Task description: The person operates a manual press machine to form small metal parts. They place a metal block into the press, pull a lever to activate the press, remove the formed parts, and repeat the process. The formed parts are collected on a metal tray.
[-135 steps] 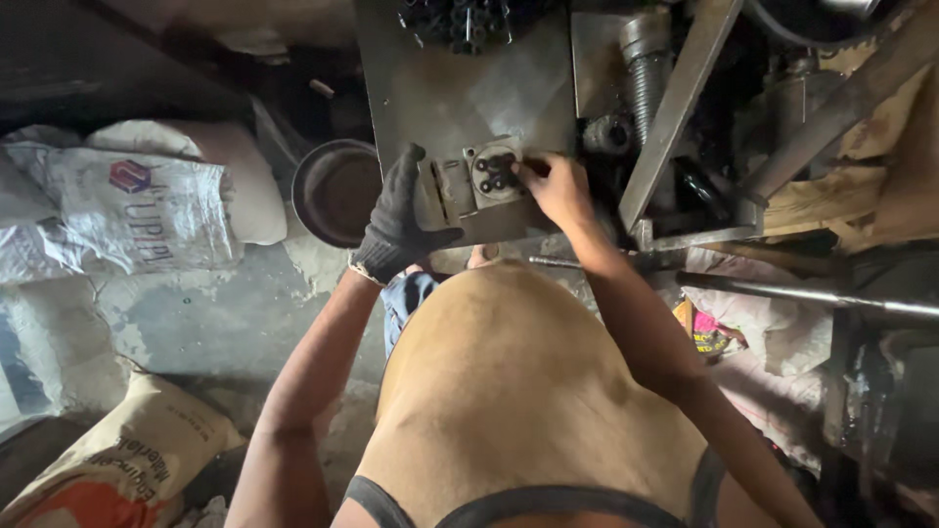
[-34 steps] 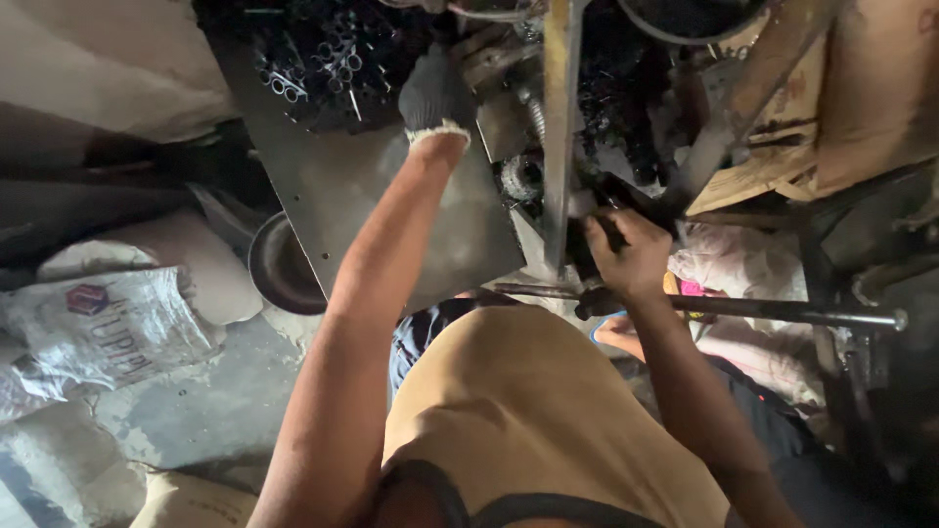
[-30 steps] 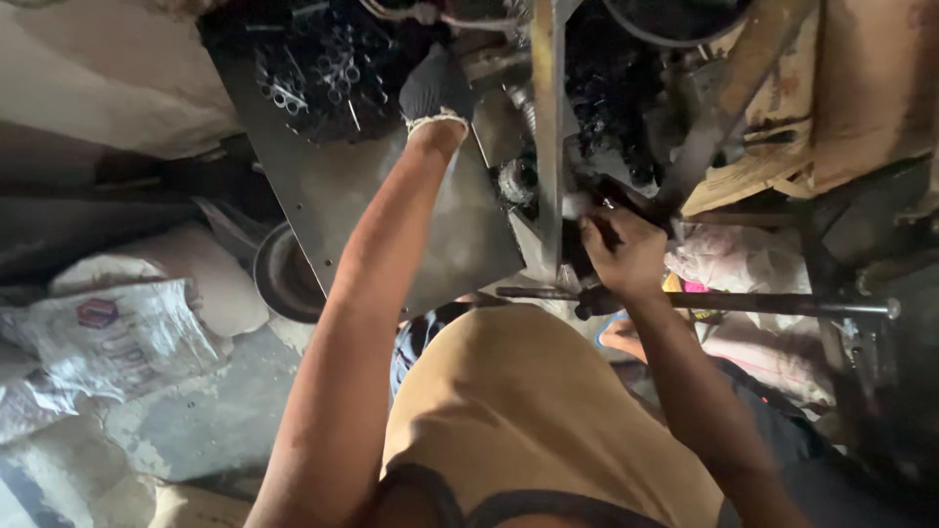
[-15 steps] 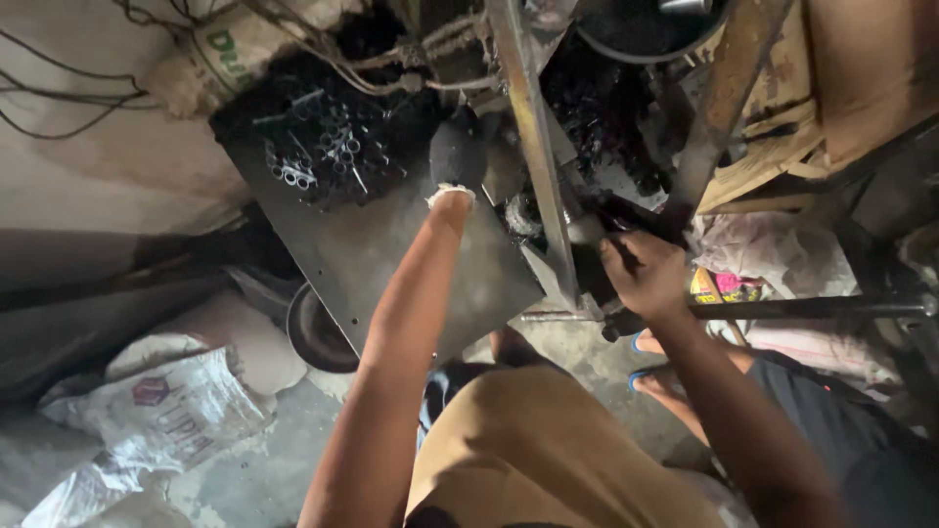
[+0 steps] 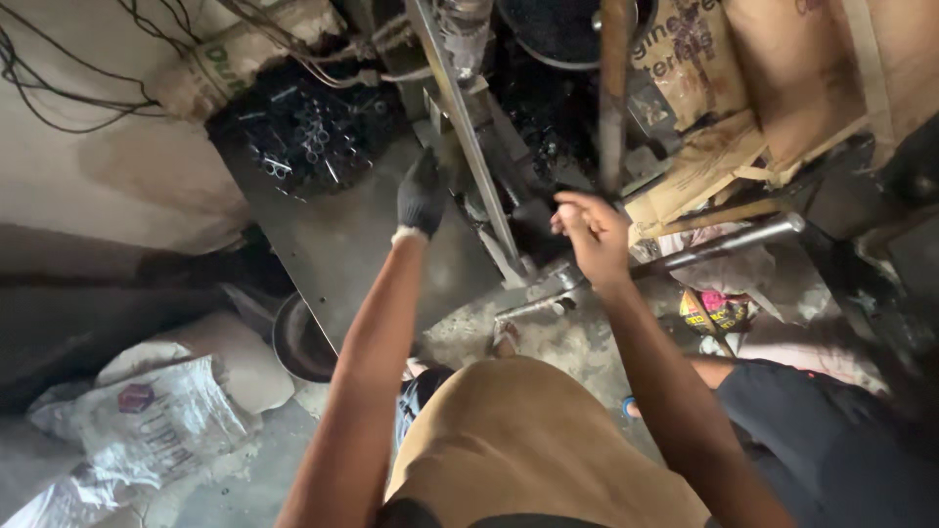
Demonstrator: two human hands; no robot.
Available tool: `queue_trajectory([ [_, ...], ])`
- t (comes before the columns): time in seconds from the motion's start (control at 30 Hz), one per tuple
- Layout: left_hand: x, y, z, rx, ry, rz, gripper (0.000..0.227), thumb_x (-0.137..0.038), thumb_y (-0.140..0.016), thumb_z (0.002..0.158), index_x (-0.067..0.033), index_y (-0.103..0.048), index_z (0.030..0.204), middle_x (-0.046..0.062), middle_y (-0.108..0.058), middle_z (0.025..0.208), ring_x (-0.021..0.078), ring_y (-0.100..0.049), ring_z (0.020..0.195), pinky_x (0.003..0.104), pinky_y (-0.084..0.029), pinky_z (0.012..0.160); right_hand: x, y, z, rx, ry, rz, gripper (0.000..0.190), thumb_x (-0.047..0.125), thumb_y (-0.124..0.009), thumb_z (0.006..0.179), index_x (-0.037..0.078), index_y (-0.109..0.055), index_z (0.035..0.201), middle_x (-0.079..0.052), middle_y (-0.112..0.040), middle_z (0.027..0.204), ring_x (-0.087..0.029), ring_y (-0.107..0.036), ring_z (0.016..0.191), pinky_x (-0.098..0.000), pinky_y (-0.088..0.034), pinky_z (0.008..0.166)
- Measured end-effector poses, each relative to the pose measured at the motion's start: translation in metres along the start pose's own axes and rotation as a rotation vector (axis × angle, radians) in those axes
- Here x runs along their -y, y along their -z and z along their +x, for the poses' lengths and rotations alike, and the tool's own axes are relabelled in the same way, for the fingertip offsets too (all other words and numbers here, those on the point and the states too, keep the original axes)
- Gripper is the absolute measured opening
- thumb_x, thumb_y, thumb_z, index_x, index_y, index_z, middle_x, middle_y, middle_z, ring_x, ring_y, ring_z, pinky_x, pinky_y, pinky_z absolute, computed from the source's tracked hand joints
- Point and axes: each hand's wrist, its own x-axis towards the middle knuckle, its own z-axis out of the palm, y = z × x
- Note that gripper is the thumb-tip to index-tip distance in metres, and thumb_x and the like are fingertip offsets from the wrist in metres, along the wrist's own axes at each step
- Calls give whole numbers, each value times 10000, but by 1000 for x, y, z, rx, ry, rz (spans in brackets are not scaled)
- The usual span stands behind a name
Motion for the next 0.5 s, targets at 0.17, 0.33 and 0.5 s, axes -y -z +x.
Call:
queue_trajectory([
  [0.17,-32,58,-133,110,409,-410,453,-110,-673,977,12,-598,1406,110,-679,1366,151,-627,1221,297,-481,1068,49,66,-80,-173,592,-497,173,103,-645,1047,11,-679,1189,-150,-708,1139,-279,-663,1063,-377,-532,937],
  [0.33,-62,124,-231,-131,496,-280,390,-98,-698,943,40,-667,1306,132,-741,1211,166,-680,1044,311,-552,929,32,169,-65,133,839,-1101,248,78,-656,882,91,-753,1109,-142,-660,1281,-375,-564,1240,-502,-508,1011],
  [0.5,-79,168,-299,-859,547,-358,382,-157,-672,1064,55,-620,1378,87,-722,1145,121,-683,954,255,-554,833,-95,219,-44,-29,733,-1277,401,164,-766,804,70,-697,1187,-237,-467,1485,-459,-286,1488,-667,-329,1178],
])
